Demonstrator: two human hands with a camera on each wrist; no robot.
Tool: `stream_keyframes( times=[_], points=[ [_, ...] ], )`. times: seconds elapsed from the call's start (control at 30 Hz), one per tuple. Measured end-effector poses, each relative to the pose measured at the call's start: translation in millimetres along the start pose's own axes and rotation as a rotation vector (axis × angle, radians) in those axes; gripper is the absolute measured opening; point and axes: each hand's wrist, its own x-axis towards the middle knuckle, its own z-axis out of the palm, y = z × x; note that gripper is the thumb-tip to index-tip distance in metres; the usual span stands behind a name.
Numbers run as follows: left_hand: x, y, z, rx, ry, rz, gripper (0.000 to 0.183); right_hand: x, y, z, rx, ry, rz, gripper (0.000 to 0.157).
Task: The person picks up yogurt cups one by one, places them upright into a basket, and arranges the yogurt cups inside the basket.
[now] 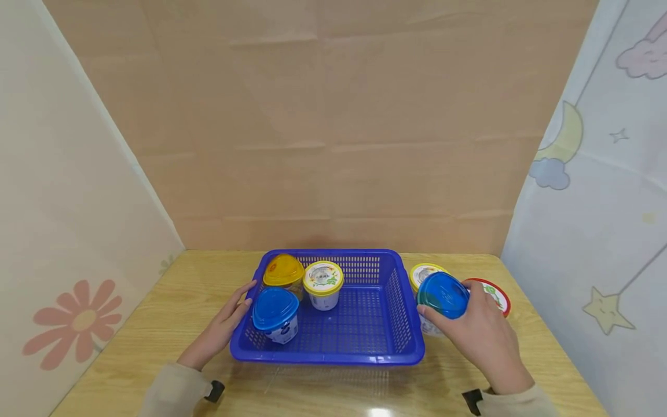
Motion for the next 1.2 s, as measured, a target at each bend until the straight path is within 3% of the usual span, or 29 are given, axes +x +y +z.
stream_keyframes(
  times=[1.2],
  points=[
    [-0.2, -0.7, -0.3, -0.015, -0.017, 0.004, 0.048, -3.1, -11.1, -5.8, 0.005, 0.098, -0.040, 0.110]
  ],
)
